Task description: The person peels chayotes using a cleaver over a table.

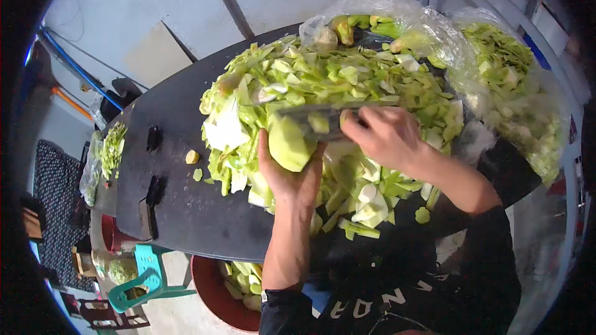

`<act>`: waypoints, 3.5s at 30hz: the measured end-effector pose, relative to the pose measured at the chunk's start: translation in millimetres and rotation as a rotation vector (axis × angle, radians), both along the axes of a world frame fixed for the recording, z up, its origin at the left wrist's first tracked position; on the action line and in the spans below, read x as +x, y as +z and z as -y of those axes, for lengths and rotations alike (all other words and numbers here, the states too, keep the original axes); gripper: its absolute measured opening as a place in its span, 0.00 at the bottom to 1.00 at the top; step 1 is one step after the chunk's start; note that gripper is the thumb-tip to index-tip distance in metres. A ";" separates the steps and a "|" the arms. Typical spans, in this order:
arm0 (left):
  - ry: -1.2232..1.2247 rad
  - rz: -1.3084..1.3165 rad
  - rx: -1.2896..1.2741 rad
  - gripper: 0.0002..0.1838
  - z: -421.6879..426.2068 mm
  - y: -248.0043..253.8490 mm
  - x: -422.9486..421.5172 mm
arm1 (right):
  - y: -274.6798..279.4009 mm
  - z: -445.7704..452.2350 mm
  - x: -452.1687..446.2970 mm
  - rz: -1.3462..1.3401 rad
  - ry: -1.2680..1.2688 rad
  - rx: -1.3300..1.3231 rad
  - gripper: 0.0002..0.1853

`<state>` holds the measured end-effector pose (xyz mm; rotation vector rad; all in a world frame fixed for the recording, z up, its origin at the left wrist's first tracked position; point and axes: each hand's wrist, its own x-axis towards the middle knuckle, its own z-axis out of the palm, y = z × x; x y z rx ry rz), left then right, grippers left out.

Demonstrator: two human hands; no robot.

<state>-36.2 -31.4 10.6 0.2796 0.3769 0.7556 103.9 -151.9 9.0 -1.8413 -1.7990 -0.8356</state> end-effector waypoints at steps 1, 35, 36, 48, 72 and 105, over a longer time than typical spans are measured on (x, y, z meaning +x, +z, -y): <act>0.004 -0.004 0.002 0.25 -2.7 -4.1 -1.5 | 1.6 0.3 -6.7 -0.004 0.004 0.002 0.12; -0.007 0.109 0.240 0.27 3.7 -3.9 -2.6 | -6.6 -6.4 -7.7 0.039 0.101 0.105 0.09; -0.045 0.056 0.220 0.27 3.0 -6.9 -5.9 | -14.0 -10.5 7.0 0.017 0.030 0.080 0.08; -0.140 0.123 0.251 0.28 4.8 -11.0 -4.7 | -8.9 -11.3 18.5 -0.089 -0.082 -0.027 0.10; -0.155 0.303 0.169 0.30 -18.6 -36.9 -1.8 | 4.7 4.8 -31.3 0.251 0.349 0.271 0.09; -0.012 0.031 0.083 0.25 3.1 -2.0 -4.4 | -11.0 -9.7 1.7 0.004 0.028 0.014 0.11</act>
